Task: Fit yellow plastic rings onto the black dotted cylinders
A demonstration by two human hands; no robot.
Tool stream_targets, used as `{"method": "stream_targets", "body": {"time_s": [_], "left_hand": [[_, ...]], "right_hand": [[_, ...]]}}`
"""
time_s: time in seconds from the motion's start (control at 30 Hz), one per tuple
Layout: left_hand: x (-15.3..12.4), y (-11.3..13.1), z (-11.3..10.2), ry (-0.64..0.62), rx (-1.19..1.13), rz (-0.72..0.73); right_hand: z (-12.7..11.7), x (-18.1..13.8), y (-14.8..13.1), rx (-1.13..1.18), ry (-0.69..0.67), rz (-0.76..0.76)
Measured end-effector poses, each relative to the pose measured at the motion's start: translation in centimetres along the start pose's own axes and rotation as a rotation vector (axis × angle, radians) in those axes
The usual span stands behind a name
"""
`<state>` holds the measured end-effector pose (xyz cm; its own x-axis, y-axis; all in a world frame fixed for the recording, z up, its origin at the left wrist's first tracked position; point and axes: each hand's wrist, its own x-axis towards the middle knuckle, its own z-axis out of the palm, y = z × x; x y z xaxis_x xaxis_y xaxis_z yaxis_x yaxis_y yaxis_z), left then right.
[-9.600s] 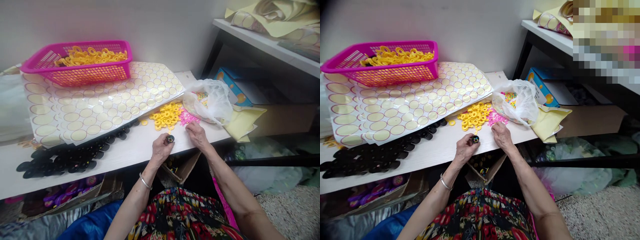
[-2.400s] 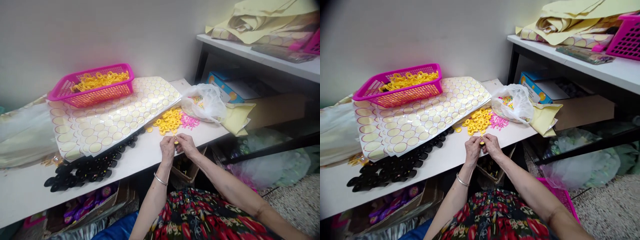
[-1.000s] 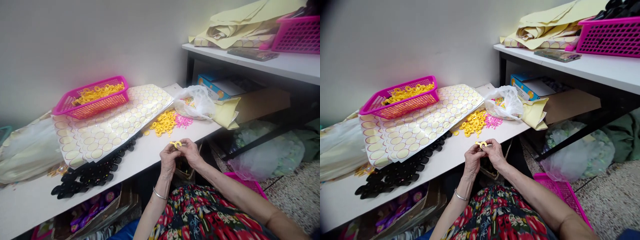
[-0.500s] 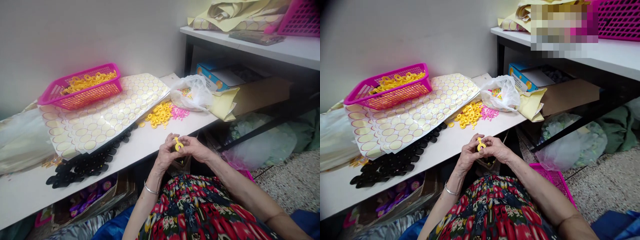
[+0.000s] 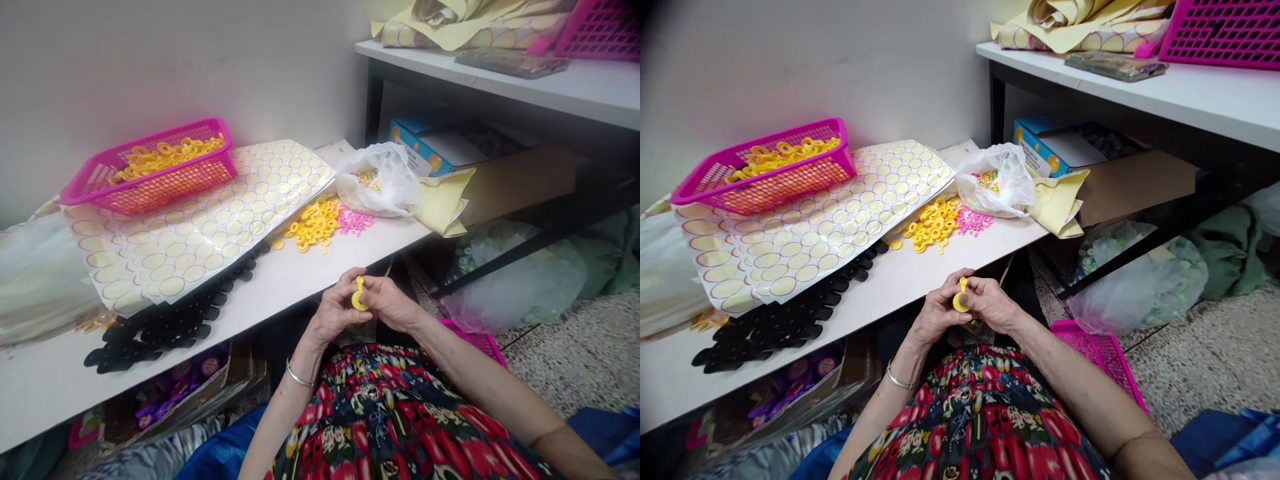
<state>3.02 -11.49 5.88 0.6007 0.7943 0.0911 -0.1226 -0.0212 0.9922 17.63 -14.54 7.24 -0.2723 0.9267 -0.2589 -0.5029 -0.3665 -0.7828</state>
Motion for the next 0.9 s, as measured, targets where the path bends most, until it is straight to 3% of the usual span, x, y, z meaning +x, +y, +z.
{"method": "stream_targets", "body": {"time_s": [0.1, 0.2, 0.47, 0.67, 0.9], "left_hand": [[0.0, 0.3, -0.4, -0.104, -0.056, 0.009], [0.1, 0.4, -0.5, -0.167, -0.017, 0.016], [0.0, 0.3, -0.2, -0.207, 0.095, -0.026], [0.2, 0.8, 0.0, -0.227, 0.189, -0.024], [0.1, 0.0, 0.0, -0.181, 0.227, 0.005]], "right_hand": [[-1.1, 0.6, 0.4, 0.182, -0.055, 0.161], [-2.1, 1.2, 1.2, 0.267, -0.062, 0.202], [-2.9, 0.8, 0.2, 0.037, -0.252, 0.229], [-2.8, 0.8, -0.6, -0.165, -0.28, 0.189], [-2.2, 0.7, 0.3, -0.322, -0.172, -0.002]]}}
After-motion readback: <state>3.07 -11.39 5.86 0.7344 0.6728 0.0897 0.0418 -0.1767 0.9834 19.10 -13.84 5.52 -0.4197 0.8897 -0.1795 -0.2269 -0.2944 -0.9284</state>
